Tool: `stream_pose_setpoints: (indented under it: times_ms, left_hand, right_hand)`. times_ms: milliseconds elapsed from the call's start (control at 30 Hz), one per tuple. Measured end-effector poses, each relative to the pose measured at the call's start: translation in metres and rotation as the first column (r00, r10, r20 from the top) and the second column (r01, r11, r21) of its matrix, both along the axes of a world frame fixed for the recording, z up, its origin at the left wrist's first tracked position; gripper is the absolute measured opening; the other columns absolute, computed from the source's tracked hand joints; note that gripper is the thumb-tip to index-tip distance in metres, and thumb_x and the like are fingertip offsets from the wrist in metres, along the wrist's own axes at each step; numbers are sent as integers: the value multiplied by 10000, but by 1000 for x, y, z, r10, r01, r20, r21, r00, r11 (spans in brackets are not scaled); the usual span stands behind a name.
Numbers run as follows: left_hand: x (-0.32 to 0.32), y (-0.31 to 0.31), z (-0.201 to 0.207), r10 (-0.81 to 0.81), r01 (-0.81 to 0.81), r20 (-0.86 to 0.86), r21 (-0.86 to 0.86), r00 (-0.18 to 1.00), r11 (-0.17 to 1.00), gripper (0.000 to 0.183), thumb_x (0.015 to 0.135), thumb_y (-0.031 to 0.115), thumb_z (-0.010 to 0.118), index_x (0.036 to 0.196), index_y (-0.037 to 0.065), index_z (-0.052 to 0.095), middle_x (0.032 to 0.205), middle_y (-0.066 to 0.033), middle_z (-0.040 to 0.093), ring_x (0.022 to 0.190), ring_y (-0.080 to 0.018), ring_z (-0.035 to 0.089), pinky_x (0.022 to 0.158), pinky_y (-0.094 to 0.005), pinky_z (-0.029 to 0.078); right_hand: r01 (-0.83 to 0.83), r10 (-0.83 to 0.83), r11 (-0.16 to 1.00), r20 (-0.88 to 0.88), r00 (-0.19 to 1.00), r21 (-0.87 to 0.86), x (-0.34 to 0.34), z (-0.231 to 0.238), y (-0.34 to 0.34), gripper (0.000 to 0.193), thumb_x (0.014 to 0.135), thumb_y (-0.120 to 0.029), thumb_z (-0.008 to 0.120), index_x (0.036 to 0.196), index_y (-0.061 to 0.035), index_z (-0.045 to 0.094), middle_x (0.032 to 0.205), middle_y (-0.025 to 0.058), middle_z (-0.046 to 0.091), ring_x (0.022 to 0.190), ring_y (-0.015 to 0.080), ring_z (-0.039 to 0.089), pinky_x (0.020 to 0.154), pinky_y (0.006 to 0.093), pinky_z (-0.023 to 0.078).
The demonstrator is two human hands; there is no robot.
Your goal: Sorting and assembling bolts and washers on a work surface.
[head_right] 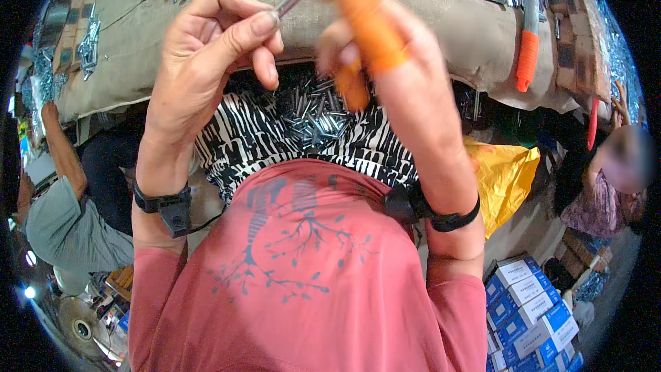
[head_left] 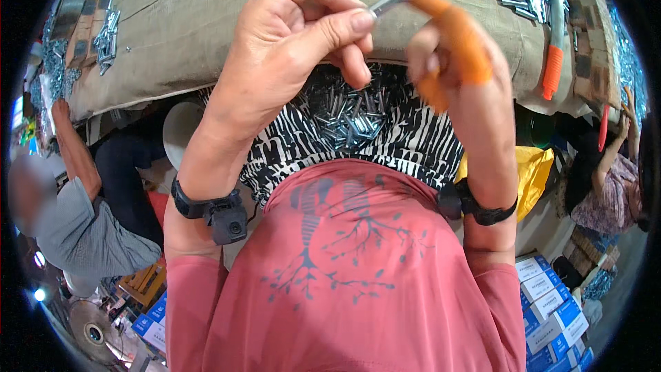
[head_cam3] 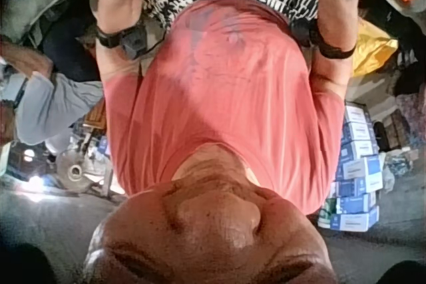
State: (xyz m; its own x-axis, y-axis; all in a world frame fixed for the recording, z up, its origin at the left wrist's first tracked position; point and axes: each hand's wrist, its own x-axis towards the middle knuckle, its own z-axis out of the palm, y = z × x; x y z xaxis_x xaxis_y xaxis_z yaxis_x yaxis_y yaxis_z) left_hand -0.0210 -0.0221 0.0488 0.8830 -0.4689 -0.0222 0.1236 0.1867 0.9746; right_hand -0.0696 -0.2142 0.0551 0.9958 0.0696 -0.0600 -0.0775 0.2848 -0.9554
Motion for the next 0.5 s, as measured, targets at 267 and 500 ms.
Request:
stream_pose_setpoints:
  times_ms: [267, 500]
  left_hand:
    - [-15, 11, -6, 21, -20, -14, 51, 1000, 999, 94, 924, 71, 620, 958, 3, 566, 813, -101, 641, 609, -133, 638, 587, -239, 533]
    - [-37, 11, -19, -165, 191, -104, 347, 981, 918, 82, 918, 48, 595, 879, -11, 555, 744, -71, 618, 626, -116, 625, 593, -242, 506]
  right_hand:
    - [-78, 139, 898, 113, 984, -434, -9, -11, -2, 429, 1018, -204, 439, 1392, 5, 434, 763, 49, 603, 473, 51, 449, 442, 181, 356]
    - [-64, 45, 909, -56, 997, -411, -23, -9, -39, 372, 961, -155, 589, 1322, -79, 537, 794, 0, 612, 569, 31, 518, 486, 184, 410]
